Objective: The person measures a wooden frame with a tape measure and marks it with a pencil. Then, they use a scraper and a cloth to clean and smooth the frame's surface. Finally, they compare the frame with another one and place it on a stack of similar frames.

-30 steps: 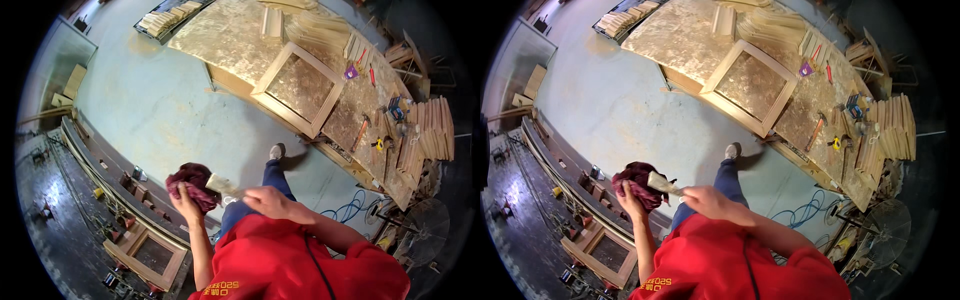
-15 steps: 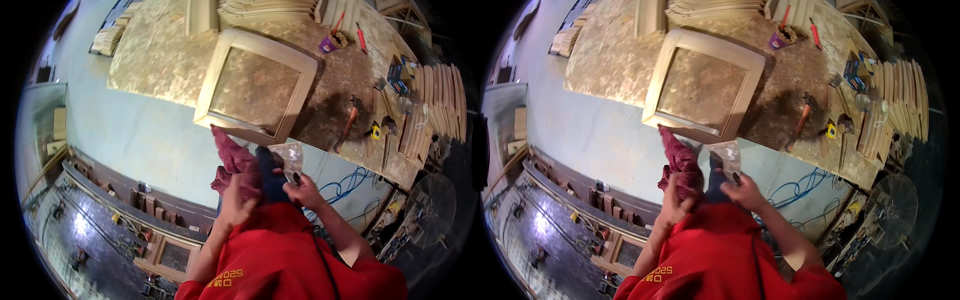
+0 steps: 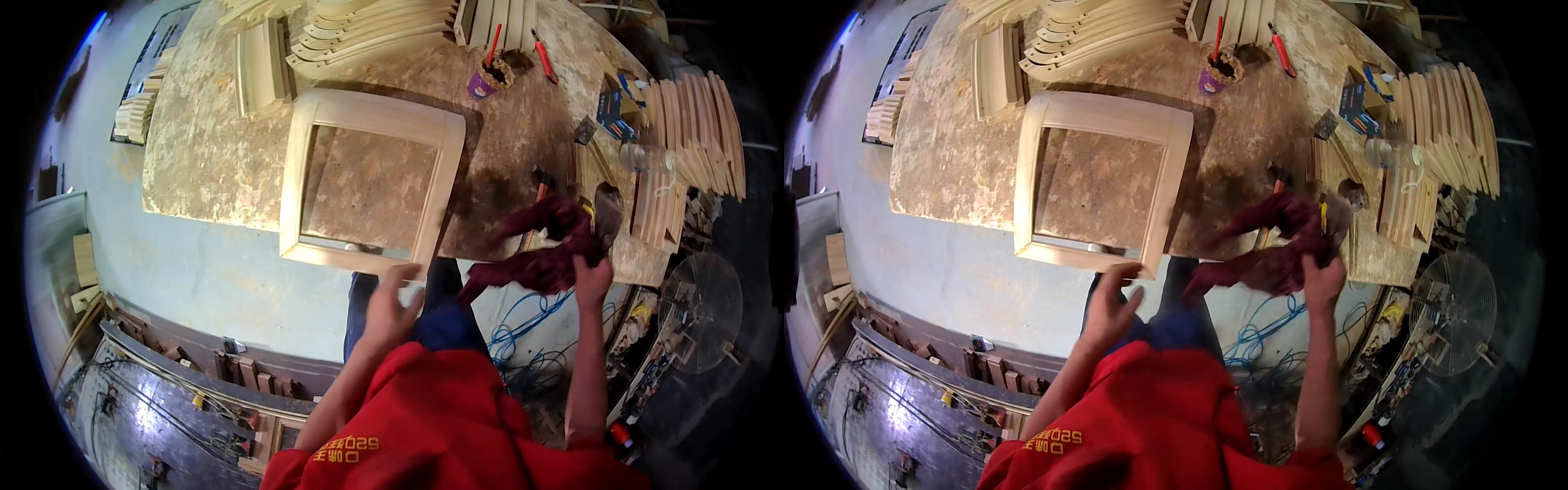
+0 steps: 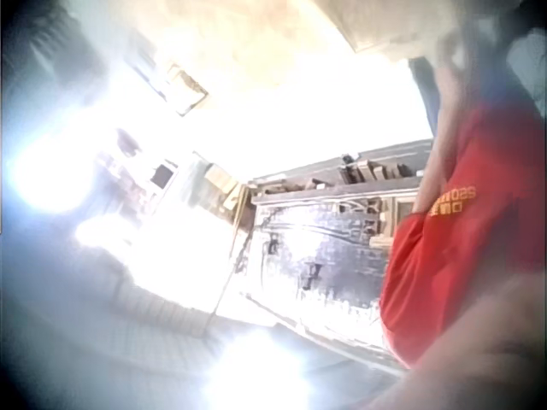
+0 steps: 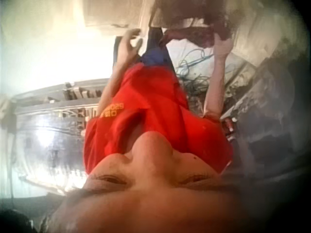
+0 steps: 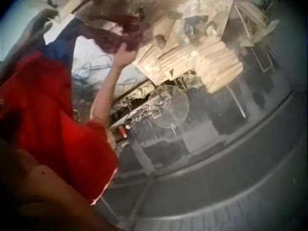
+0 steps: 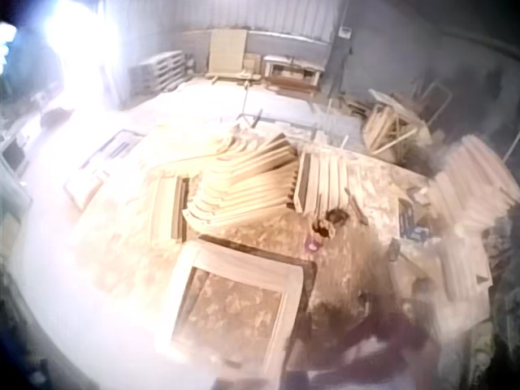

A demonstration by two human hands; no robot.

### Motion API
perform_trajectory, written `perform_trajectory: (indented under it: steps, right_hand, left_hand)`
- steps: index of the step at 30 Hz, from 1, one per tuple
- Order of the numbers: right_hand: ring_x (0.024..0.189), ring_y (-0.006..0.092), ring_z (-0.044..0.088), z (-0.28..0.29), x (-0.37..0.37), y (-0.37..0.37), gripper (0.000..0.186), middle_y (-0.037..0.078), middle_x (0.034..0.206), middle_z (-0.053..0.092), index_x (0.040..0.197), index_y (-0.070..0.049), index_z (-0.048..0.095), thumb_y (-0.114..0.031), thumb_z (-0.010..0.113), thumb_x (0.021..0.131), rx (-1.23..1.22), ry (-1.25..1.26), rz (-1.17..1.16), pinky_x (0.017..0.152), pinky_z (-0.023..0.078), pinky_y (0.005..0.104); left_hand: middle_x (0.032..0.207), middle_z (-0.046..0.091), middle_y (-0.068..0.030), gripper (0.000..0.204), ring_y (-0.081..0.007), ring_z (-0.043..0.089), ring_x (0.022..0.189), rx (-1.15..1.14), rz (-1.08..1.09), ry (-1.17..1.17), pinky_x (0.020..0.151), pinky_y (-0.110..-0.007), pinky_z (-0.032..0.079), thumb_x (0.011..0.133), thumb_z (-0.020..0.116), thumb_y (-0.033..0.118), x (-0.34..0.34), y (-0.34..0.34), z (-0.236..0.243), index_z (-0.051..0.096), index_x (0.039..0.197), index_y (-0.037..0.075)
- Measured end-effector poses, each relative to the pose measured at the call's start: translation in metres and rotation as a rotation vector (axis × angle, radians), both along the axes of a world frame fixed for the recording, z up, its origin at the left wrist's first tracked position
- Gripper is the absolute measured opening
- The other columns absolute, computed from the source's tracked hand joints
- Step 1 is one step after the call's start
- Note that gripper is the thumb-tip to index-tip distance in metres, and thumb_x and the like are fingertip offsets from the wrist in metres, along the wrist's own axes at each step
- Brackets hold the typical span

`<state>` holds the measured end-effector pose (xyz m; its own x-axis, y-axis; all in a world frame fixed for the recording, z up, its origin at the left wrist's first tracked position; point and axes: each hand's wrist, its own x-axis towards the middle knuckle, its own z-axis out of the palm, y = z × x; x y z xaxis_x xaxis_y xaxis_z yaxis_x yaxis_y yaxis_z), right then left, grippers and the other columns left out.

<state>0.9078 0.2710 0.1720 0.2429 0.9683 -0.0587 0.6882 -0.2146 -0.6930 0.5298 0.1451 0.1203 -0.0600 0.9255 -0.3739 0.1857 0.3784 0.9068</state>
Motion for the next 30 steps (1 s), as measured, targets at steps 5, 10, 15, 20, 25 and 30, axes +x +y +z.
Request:
perform_trajectory:
  steps: [5,10,15,20,25,30]
  right_hand:
    - [0.106,0.0414,0.07,-0.062,0.044,0.141,0.047,0.021,0.122,0.07,0.129,-0.002,0.064,-0.011,0.079,0.085,0.041,-0.312,0.309,0.095,0.053,0.0463]
    - [0.104,0.0422,0.069,-0.091,-0.003,0.182,0.049,0.014,0.129,0.066,0.13,-0.01,0.064,-0.013,0.08,0.084,0.057,-0.357,0.714,0.087,0.056,0.0478]
    - [0.091,0.0387,0.072,-0.104,-0.166,0.208,0.031,0.012,0.119,0.067,0.117,-0.011,0.066,-0.017,0.076,0.088,0.193,-0.218,1.028,0.075,0.06,0.048]
    - [0.085,0.0405,0.071,-0.131,-0.214,0.22,0.012,0.013,0.109,0.067,0.102,-0.008,0.067,-0.013,0.063,0.093,0.193,-0.285,1.259,0.073,0.058,0.0516]
    - [0.101,0.0283,0.07,-0.076,-0.103,0.162,0.035,0.012,0.118,0.072,0.12,-0.004,0.07,-0.009,0.078,0.086,-0.434,0.028,1.106,0.091,0.056,0.039]
    - [0.111,0.018,0.066,-0.037,-0.094,0.054,0.044,0.01,0.122,0.07,0.131,0.002,0.063,-0.019,0.079,0.096,-0.798,0.45,0.835,0.101,0.052,0.0364]
  left_hand:
    - [0.138,0.057,-0.0197,0.059,-0.0399,0.055,0.128,-0.003,0.047,0.531,0.109,-0.046,0.046,0.088,0.078,0.014,0.031,0.039,-0.069,0.053,0.141,0.003]
    - [0.144,0.051,-0.0217,0.076,-0.0423,0.048,0.133,-0.023,0.068,0.796,0.113,-0.048,0.041,0.085,0.079,0.019,0.079,0.073,-0.126,0.043,0.15,0.001]
    - [0.134,0.052,-0.0234,0.079,-0.0437,0.05,0.123,-0.137,0.203,0.684,0.108,-0.051,0.043,0.083,0.075,0.009,0.105,0.082,-0.136,0.039,0.153,-0.002]
    - [0.137,0.05,-0.026,0.086,-0.0469,0.049,0.124,-0.189,0.239,0.719,0.11,-0.053,0.042,0.074,0.067,-0.004,0.113,0.078,-0.152,0.037,0.155,-0.003]
    - [0.144,0.049,-0.0255,0.085,-0.0464,0.047,0.13,-0.085,0.371,0.59,0.113,-0.053,0.04,0.085,0.077,0.015,0.113,0.078,-0.132,0.036,0.159,0.005]
    - [0.156,0.047,-0.0243,0.081,-0.0351,0.047,0.144,0.165,0.423,-0.401,0.12,-0.042,0.037,0.094,0.077,0.034,0.16,0.024,-0.04,0.039,0.156,-0.001]
